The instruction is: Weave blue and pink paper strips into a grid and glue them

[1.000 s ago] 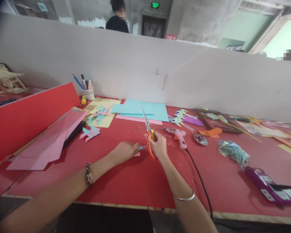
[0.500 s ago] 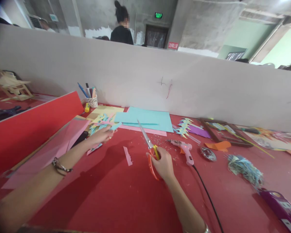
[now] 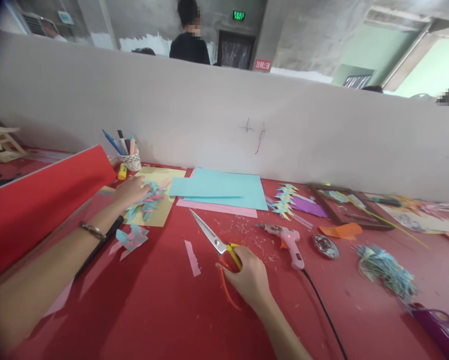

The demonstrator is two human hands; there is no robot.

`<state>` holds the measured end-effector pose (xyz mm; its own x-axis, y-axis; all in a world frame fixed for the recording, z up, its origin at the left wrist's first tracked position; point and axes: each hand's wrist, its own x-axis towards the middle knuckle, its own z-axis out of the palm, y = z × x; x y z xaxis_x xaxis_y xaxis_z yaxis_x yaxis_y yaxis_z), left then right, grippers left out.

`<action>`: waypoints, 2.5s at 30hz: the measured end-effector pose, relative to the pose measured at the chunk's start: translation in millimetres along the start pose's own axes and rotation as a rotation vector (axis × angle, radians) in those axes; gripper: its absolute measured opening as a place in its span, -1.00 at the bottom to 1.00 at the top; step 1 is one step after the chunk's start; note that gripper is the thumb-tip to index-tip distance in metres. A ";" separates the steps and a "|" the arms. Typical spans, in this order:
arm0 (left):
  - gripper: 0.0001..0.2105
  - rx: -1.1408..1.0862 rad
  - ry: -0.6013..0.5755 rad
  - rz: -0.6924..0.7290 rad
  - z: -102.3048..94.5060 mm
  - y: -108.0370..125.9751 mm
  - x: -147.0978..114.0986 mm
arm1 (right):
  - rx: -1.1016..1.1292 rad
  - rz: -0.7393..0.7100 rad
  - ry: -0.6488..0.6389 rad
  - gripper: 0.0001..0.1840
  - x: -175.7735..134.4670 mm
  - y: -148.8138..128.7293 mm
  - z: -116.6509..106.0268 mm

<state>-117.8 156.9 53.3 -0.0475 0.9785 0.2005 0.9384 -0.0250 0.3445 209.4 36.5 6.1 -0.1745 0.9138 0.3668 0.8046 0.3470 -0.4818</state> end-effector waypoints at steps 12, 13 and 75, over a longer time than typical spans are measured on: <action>-0.35 0.071 -0.290 0.371 56.5 115.1 -137.3 | 0.093 0.096 0.076 -0.62 4.8 0.1 -1.7; -0.40 0.081 -0.283 0.373 58.0 115.2 -139.7 | 0.096 0.097 0.080 -0.62 5.0 -0.2 -1.7; -0.70 0.285 -0.100 -0.070 -27.0 -50.9 -211.1 | -0.380 0.195 -0.261 -0.69 42.4 -41.3 12.3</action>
<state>-164.7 -53.9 18.2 -0.0950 0.9915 0.0889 0.9929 0.0880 0.0804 161.8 63.5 31.8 -0.0973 0.9932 0.0637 0.9779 0.1073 -0.1795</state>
